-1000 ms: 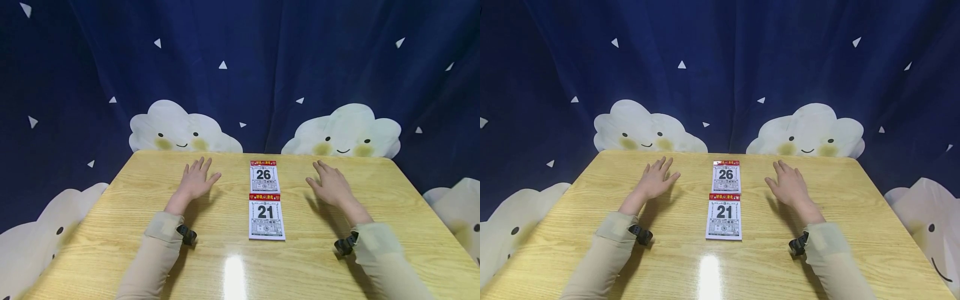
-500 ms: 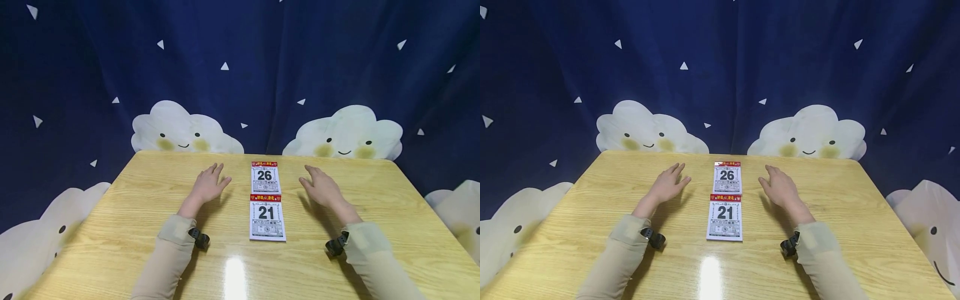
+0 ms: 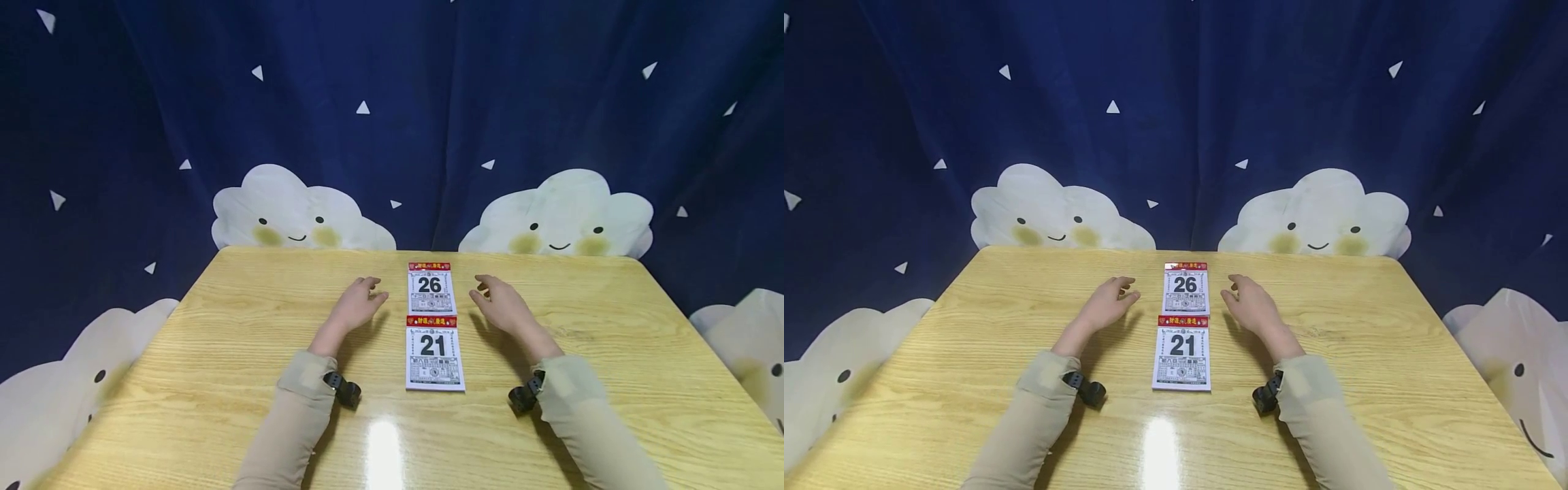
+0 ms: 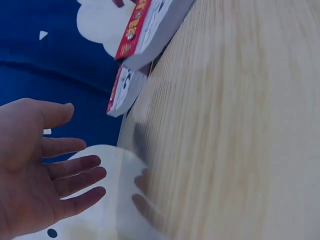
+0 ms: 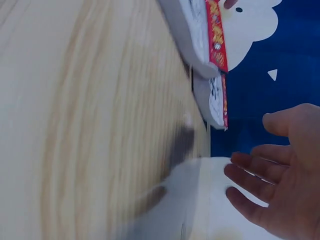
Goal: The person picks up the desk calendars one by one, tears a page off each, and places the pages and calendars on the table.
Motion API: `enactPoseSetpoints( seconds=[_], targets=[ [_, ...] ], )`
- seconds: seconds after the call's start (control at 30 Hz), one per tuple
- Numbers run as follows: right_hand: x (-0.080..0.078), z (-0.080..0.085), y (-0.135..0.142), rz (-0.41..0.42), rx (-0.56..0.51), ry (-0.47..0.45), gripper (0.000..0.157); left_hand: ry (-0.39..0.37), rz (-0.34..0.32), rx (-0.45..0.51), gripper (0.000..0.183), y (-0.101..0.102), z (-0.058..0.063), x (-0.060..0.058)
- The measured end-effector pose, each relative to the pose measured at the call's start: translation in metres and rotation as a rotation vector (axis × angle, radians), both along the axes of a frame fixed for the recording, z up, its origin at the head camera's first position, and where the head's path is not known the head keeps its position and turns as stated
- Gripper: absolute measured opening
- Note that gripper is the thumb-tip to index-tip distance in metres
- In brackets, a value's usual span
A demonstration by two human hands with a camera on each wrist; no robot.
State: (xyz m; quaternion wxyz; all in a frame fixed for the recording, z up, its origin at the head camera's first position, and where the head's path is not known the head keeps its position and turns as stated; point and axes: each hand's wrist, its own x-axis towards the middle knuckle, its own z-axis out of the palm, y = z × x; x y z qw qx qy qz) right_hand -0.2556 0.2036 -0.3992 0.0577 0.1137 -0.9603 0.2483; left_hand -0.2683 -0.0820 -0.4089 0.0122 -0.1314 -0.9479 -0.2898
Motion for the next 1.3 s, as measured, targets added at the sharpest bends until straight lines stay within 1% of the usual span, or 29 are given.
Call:
enactPoseSetpoints(
  seconds=[0.07, 0.13, 0.27, 0.43, 0.57, 0.7, 0.83, 0.97, 1.07, 1.13, 1.23, 1.3],
  targets=[
    [-0.001, -0.002, -0.004, 0.017, -0.037, -0.013, 0.045, -0.011, -0.004, 0.053, 0.046, 0.003, 0.0, -0.001],
    [-0.003, -0.004, -0.007, 0.035, -0.067, -0.024, 0.042, -0.018, -0.002, 0.08, 0.044, 0.007, 0.0, -0.001],
    [-0.005, -0.007, -0.014, 0.045, -0.104, -0.067, 0.04, -0.03, 0.032, 0.112, 0.04, 0.016, 0.001, -0.004],
    [-0.007, -0.008, -0.022, 0.018, -0.131, -0.106, 0.039, -0.052, 0.054, 0.144, 0.036, 0.029, 0.0, -0.008],
    [-0.009, -0.01, -0.029, -0.035, -0.155, -0.147, 0.038, -0.066, 0.044, 0.142, 0.034, 0.037, -0.004, -0.01],
    [-0.012, -0.013, -0.034, -0.063, -0.2, -0.205, 0.04, -0.087, 0.04, 0.146, 0.034, 0.044, -0.008, -0.01],
    [-0.013, -0.015, -0.038, -0.071, -0.22, -0.219, 0.042, -0.098, 0.043, 0.143, 0.031, 0.051, -0.01, -0.01],
    [-0.014, -0.016, -0.039, -0.11, -0.206, -0.222, 0.048, -0.088, 0.051, 0.112, 0.028, 0.057, -0.01, -0.01],
    [-0.015, -0.018, -0.04, -0.14, -0.197, -0.237, 0.051, -0.097, 0.067, 0.096, 0.026, 0.059, -0.012, -0.011],
    [-0.016, -0.02, -0.041, -0.155, -0.202, -0.252, 0.048, -0.112, 0.077, 0.094, 0.026, 0.06, -0.013, -0.011],
    [-0.019, -0.022, -0.043, -0.177, -0.234, -0.28, 0.04, -0.13, 0.075, 0.085, 0.02, 0.061, -0.015, -0.013],
    [-0.021, -0.023, -0.044, -0.19, -0.25, -0.292, 0.037, -0.143, 0.077, 0.086, 0.02, 0.061, -0.015, -0.013]
  ],
)
